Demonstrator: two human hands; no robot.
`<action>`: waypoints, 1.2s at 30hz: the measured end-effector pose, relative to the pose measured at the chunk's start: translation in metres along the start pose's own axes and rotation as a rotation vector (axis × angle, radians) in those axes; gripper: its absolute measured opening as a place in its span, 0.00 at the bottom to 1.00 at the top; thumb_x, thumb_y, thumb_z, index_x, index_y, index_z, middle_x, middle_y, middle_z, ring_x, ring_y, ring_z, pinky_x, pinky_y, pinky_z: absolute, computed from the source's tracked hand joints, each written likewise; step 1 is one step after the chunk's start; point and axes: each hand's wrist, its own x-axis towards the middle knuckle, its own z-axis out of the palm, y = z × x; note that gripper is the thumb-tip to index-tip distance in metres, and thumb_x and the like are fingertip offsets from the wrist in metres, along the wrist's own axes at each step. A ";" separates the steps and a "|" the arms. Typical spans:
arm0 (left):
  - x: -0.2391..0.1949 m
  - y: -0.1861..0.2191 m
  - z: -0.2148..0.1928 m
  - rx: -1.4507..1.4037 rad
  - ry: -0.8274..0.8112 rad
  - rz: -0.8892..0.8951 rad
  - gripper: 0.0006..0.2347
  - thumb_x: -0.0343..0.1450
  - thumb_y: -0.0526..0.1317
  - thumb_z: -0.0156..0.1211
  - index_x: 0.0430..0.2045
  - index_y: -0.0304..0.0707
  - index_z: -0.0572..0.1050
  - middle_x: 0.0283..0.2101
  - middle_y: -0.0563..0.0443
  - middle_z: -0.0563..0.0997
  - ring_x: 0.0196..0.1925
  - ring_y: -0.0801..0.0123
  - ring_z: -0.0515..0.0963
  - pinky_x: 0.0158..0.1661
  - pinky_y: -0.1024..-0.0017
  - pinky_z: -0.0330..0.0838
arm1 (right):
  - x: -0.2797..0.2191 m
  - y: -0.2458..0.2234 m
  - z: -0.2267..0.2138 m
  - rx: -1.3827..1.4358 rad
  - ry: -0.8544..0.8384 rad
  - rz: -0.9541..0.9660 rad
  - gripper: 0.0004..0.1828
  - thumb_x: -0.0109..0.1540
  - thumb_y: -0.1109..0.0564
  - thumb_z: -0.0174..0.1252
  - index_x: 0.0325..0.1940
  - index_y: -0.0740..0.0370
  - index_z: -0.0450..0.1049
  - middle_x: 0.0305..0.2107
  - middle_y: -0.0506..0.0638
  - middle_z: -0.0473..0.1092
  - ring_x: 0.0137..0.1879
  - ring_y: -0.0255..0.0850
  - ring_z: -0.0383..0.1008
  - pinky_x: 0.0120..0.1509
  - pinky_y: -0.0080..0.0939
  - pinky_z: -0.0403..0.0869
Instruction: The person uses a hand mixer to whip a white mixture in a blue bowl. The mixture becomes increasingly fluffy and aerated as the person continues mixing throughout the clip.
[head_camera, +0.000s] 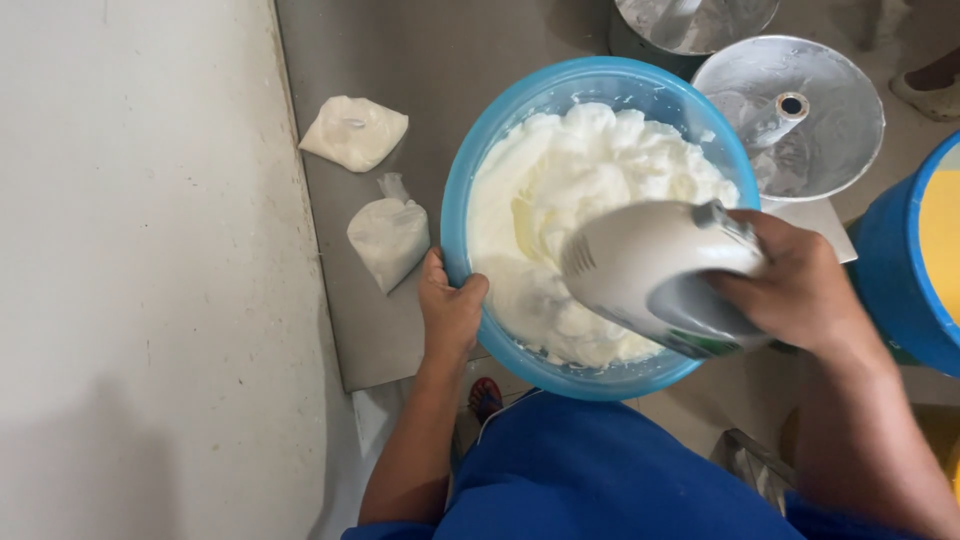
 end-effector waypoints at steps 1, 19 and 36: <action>0.001 -0.001 -0.001 -0.002 -0.002 -0.002 0.11 0.62 0.28 0.56 0.24 0.47 0.62 0.23 0.59 0.67 0.19 0.76 0.63 0.20 0.70 0.62 | -0.003 0.019 -0.005 -0.003 0.001 0.002 0.33 0.55 0.60 0.65 0.66 0.56 0.74 0.57 0.55 0.74 0.60 0.44 0.74 0.60 0.45 0.70; -0.013 -0.004 -0.008 0.011 0.042 -0.061 0.11 0.61 0.28 0.54 0.36 0.39 0.72 0.32 0.51 0.78 0.26 0.67 0.76 0.24 0.64 0.71 | 0.021 0.092 -0.020 -0.028 0.205 -0.142 0.32 0.53 0.65 0.63 0.63 0.61 0.78 0.41 0.53 0.76 0.47 0.41 0.71 0.54 0.44 0.68; -0.007 -0.010 -0.010 0.004 0.031 -0.086 0.10 0.61 0.29 0.56 0.33 0.41 0.69 0.26 0.54 0.72 0.20 0.70 0.69 0.21 0.66 0.66 | 0.011 0.101 -0.021 -0.092 0.318 -0.149 0.31 0.57 0.58 0.66 0.67 0.59 0.80 0.42 0.56 0.77 0.49 0.42 0.73 0.49 0.46 0.68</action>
